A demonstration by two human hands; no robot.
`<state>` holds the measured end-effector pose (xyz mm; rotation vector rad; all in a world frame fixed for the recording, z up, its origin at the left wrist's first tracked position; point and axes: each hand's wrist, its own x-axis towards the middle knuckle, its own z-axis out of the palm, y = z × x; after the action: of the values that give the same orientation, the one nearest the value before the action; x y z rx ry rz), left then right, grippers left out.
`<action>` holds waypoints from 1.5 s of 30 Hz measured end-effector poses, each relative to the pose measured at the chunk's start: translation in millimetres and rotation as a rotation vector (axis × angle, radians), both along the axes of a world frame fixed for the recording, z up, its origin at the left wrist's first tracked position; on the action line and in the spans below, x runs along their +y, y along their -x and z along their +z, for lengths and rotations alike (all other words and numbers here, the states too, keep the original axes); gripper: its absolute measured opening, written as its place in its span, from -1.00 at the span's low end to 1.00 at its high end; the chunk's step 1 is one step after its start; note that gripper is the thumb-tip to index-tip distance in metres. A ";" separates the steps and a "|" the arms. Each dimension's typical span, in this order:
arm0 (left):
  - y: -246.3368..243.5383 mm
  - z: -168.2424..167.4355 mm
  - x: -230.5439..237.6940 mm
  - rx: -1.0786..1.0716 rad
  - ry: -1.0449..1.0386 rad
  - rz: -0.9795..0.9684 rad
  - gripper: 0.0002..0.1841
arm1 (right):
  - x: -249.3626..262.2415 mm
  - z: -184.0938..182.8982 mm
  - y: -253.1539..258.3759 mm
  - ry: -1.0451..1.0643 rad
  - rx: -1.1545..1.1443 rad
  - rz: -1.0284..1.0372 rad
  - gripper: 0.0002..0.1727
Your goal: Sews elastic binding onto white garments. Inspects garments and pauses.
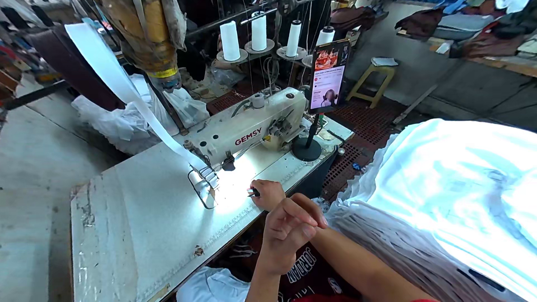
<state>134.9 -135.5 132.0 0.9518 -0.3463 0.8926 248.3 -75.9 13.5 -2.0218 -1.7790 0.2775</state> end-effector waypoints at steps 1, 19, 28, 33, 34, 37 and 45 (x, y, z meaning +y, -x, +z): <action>-0.3 -0.1 0.2 0.001 -0.004 -0.005 -0.84 | -0.1 1.6 0.0 0.019 0.004 0.000 -0.67; -1.9 0.4 0.2 0.079 -0.122 0.050 -0.71 | 1.4 -1.4 -1.0 0.014 0.018 0.003 -0.67; 1.6 0.4 -2.2 0.146 -0.162 0.138 -0.74 | 1.9 -8.9 -1.7 -0.064 -0.008 -0.006 -0.70; 0.8 0.6 -3.2 0.141 -0.122 0.161 -0.84 | 1.1 -5.3 -1.3 -0.036 -0.001 -0.006 -0.69; 0.5 0.0 -3.0 0.136 -0.128 0.170 -0.85 | 1.1 -4.4 -1.3 -0.030 -0.001 -0.003 -0.69; 0.6 -1.3 -2.3 0.133 -0.149 0.199 -0.81 | 1.8 -7.0 -1.9 -0.045 -0.015 0.000 -0.70; 16.3 -14.2 -7.1 0.246 -0.190 0.205 -0.84 | 0.7 -9.7 -0.5 -0.052 0.016 -0.011 -0.71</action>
<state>118.6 -142.6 117.8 1.2759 -0.1246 0.9269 248.8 -75.2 3.7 -1.9875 -1.7467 0.2412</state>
